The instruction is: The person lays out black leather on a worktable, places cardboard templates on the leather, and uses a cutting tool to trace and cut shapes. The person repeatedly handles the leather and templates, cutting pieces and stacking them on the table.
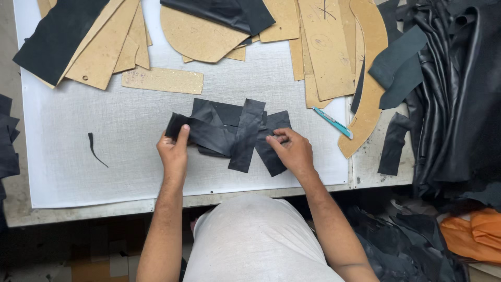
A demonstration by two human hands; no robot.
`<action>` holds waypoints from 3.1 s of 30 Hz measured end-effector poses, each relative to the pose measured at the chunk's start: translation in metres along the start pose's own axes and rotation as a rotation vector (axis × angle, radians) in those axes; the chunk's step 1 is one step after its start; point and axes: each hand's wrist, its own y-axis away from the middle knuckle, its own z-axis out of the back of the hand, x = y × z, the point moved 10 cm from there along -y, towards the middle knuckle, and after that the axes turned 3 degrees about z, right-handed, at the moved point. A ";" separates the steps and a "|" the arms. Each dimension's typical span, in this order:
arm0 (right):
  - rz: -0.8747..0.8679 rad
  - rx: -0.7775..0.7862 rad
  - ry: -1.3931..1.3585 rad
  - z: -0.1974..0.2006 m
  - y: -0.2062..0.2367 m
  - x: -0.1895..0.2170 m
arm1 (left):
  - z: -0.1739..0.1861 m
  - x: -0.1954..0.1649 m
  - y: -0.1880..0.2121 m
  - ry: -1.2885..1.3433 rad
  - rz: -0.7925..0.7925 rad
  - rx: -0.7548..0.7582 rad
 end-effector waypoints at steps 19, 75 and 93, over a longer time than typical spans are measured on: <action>0.376 -0.485 -0.328 0.189 0.022 -0.098 | -0.167 -0.130 0.051 -0.296 0.048 0.432; 0.199 0.131 -1.216 0.036 0.045 -0.014 | -0.182 -0.170 0.051 0.018 -0.203 0.445; 0.423 -0.307 -0.972 0.123 0.046 -0.026 | -0.176 -0.168 0.067 -0.597 -0.630 0.558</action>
